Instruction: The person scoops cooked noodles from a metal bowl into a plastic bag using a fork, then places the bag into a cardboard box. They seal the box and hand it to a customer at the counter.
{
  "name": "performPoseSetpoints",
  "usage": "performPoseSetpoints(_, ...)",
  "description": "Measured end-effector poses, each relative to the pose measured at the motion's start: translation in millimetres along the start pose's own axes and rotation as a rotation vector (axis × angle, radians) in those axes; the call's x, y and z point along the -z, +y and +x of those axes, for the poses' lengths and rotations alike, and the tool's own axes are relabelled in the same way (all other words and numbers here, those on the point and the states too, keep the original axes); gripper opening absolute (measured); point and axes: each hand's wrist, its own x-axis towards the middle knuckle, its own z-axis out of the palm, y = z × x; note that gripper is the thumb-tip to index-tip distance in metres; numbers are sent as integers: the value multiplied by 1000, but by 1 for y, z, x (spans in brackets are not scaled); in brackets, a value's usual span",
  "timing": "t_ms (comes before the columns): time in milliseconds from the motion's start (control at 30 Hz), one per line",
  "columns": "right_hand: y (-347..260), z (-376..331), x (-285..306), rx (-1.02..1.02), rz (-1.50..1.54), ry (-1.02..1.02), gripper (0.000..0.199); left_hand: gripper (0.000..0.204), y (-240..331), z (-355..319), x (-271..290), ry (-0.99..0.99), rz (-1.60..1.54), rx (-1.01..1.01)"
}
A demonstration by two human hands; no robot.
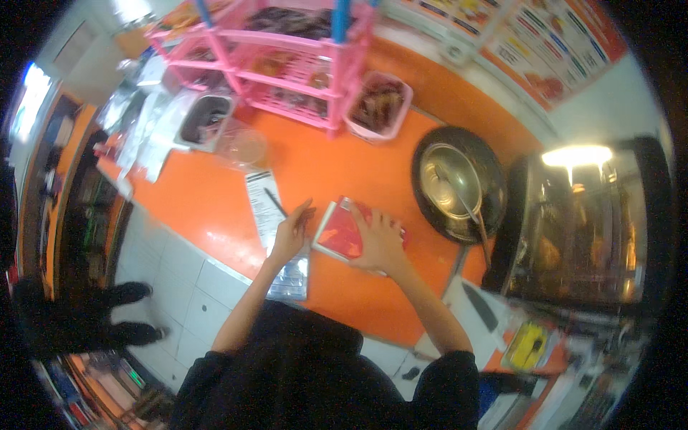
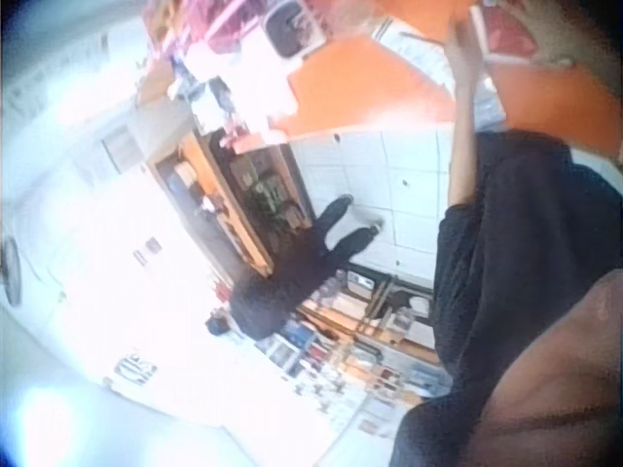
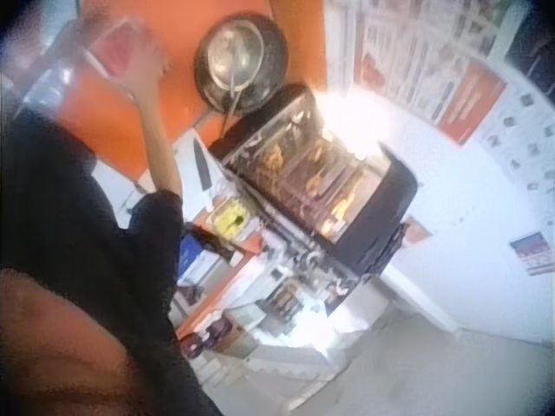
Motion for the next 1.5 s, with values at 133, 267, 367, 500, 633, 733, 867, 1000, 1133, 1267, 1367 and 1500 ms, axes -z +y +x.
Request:
performPoseSetpoints(133,0,-5,-3,-17,64,-32,124,40,-2,-47,63,140,45,0)
performPoseSetpoints(267,-52,-10,29,145,-223,106,123,34,-14,-100,148,351,60,119)
performPoseSetpoints(367,-110,18,34,398,186,288,82,28,-40,-114,223,498,96,211)
performPoseSetpoints(500,-219,97,49,460,773,-67,26,30,-78,-89,319,697,110,121)
performPoseSetpoints(633,-348,228,32,541,813,17,12,26,-95,-54,406,640,272,42)
performPoseSetpoints(733,-401,361,-13,514,582,343,24,23,-85,-50,461,428,330,87)
performPoseSetpoints(867,-439,507,-14,138,351,356,46,21,-87,-78,530,332,157,217)
performPoseSetpoints(1000,-398,576,-17,-238,343,484,20,22,-115,-96,584,333,235,232)
performPoseSetpoints(1133,-384,584,-15,-56,223,627,11,21,-109,-90,615,368,245,275)
performPoseSetpoints(1267,-389,570,-19,-126,469,674,7,21,-118,-67,616,355,178,241)
performPoseSetpoints(1367,-390,569,0,-231,429,591,4,22,-122,-36,611,285,150,156)
performPoseSetpoints(1500,-404,544,45,34,476,699,11,23,-101,-4,604,151,116,203)
